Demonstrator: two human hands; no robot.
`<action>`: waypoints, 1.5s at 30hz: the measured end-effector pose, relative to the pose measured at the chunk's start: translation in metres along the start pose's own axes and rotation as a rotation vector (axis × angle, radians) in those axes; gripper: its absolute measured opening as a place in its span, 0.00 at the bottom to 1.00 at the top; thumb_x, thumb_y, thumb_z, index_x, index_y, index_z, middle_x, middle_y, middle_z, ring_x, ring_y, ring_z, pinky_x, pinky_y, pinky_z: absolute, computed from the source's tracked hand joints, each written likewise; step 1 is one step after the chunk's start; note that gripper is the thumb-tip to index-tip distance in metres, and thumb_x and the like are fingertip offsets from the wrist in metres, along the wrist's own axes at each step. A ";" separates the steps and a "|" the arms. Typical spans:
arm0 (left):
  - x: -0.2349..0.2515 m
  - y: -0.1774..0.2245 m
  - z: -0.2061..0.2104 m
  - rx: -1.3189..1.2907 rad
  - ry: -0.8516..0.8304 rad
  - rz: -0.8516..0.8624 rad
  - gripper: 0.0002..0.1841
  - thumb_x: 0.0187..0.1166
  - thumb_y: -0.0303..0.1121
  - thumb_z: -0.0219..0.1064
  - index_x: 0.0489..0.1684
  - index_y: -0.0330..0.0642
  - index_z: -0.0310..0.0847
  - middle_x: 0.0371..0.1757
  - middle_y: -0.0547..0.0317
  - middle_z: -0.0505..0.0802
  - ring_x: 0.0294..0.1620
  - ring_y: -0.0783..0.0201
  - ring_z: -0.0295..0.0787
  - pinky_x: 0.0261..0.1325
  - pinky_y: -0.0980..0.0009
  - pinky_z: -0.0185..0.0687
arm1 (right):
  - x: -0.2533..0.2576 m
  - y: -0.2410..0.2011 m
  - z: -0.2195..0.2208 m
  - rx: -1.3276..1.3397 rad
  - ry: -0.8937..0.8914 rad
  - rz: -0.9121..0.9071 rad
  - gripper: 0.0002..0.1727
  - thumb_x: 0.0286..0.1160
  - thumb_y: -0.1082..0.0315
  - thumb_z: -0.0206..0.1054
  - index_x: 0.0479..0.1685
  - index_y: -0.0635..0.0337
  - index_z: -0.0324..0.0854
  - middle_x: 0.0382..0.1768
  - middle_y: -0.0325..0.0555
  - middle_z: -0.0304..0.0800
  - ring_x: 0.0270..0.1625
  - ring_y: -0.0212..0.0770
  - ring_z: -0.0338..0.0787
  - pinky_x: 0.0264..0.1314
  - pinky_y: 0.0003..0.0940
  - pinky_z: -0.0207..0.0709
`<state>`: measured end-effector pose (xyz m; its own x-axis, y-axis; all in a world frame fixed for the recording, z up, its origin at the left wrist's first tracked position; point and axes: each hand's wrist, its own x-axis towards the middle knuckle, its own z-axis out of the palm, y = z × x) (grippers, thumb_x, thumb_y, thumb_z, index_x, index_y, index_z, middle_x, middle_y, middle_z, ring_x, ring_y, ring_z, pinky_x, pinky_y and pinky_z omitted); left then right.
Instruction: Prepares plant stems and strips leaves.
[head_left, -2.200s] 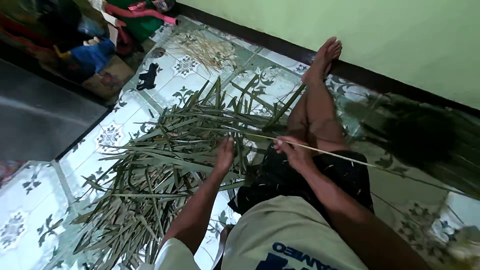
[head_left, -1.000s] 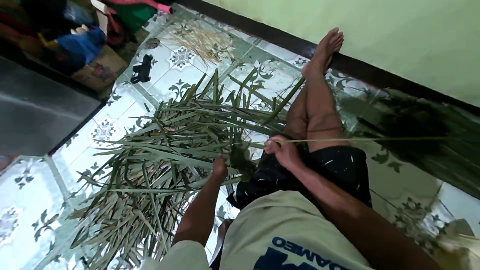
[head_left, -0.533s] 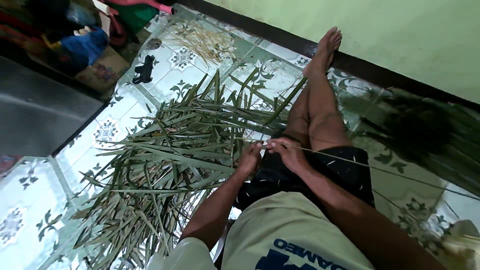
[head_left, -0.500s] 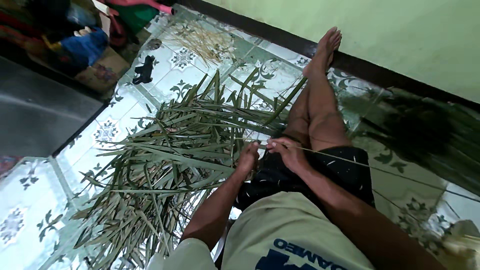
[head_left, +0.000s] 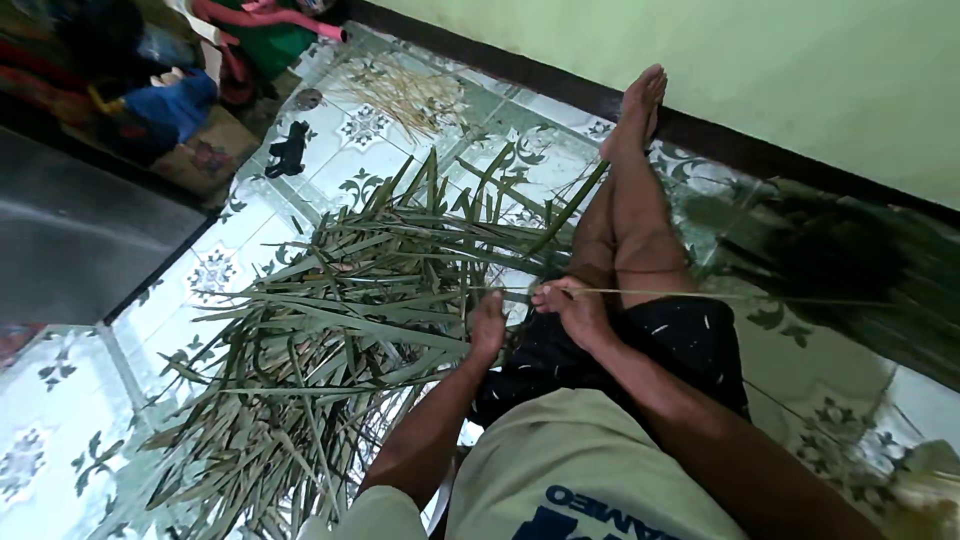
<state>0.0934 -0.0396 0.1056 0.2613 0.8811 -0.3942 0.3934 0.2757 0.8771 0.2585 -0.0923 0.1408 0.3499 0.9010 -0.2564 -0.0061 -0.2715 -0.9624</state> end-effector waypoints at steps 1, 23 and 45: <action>-0.006 0.007 0.005 0.096 -0.078 0.089 0.25 0.95 0.44 0.44 0.66 0.32 0.80 0.43 0.49 0.89 0.41 0.61 0.85 0.51 0.59 0.83 | 0.000 0.000 0.001 -0.004 -0.004 -0.003 0.11 0.86 0.71 0.60 0.52 0.71 0.82 0.45 0.51 0.95 0.42 0.38 0.96 0.52 0.34 0.92; -0.002 0.003 0.004 0.204 -0.059 0.032 0.28 0.95 0.46 0.42 0.72 0.32 0.77 0.59 0.36 0.89 0.61 0.47 0.87 0.69 0.47 0.79 | 0.006 0.001 -0.002 0.131 0.038 0.068 0.13 0.88 0.72 0.56 0.58 0.74 0.79 0.47 0.55 0.93 0.42 0.42 0.96 0.48 0.37 0.93; 0.007 0.002 0.004 0.374 -0.069 0.077 0.28 0.95 0.45 0.39 0.71 0.31 0.78 0.59 0.35 0.90 0.63 0.43 0.87 0.70 0.45 0.78 | -0.002 -0.004 -0.004 -0.009 -0.022 0.015 0.12 0.88 0.73 0.55 0.55 0.73 0.82 0.49 0.54 0.94 0.45 0.39 0.96 0.54 0.35 0.92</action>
<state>0.0994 -0.0339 0.1034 0.3565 0.8622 -0.3600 0.6612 0.0394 0.7491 0.2611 -0.0941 0.1460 0.3287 0.9041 -0.2730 -0.0028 -0.2882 -0.9576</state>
